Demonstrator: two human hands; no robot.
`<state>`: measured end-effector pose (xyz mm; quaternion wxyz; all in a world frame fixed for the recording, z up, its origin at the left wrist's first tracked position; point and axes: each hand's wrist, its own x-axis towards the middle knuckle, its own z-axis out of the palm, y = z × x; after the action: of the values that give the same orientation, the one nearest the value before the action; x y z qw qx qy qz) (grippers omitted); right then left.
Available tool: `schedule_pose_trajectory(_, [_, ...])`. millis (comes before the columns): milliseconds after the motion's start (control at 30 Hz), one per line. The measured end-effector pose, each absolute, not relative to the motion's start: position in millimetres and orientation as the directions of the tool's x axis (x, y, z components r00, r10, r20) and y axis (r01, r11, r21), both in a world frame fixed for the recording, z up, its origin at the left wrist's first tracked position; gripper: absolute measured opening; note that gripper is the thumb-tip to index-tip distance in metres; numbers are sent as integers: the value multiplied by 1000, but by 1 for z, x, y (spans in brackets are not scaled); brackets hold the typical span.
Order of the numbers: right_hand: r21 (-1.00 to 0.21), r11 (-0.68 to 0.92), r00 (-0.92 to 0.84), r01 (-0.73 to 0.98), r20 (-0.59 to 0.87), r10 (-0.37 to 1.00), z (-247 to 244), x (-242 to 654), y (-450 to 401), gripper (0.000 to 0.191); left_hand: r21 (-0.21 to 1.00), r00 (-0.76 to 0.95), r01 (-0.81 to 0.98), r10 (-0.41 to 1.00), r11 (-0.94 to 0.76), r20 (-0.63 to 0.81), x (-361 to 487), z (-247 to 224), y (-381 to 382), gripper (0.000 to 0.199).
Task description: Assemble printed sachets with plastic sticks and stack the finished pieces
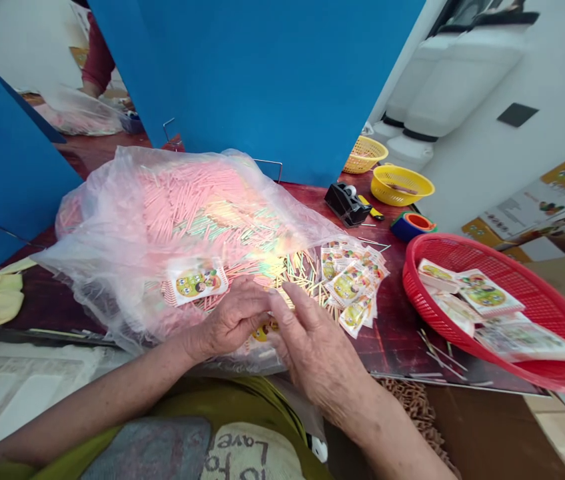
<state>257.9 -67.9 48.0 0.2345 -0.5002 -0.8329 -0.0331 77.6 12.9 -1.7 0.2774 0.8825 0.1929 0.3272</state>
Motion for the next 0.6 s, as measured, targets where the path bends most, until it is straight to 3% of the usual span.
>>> schedule_pose_trajectory(67, [-112, 464, -354, 878, 502, 789, 55, 255, -75, 49, 672, 653, 65, 541, -737, 530, 75, -1, 12, 36])
schedule_pose_trajectory(200, [-222, 350, -150, 910, 611, 777, 51, 248, -87, 58, 691, 589, -20, 550, -723, 592, 79, 2, 10, 35])
schedule_pose_trajectory(300, [-225, 338, -141, 914, 604, 784, 27, 260, -85, 60, 679, 665, 128, 570, -723, 482, 88, -1, 8, 38])
schedule_pose_trajectory(367, [-224, 217, -31, 950, 624, 781, 10, 286, -78, 55, 600, 696, 338, 622, -725, 359, 92, -7, 7, 39])
schedule_pose_trajectory(433, [-157, 78, 26, 985, 570, 821, -2, 321, -67, 46, 417, 770, 467, 591, -780, 242, 92, -12, 6, 33])
schedule_pose_trajectory(533, [67, -20, -12, 998, 455, 891, -9, 355, -47, 34, 201, 889, 423, 448, -883, 96, 87, -17, 2, 18])
schedule_pose_trajectory(600, [193, 66, -134, 979, 360, 923, -9, 351, -31, 33, 163, 912, 394, 407, -905, 56, 84, -16, -1, 13])
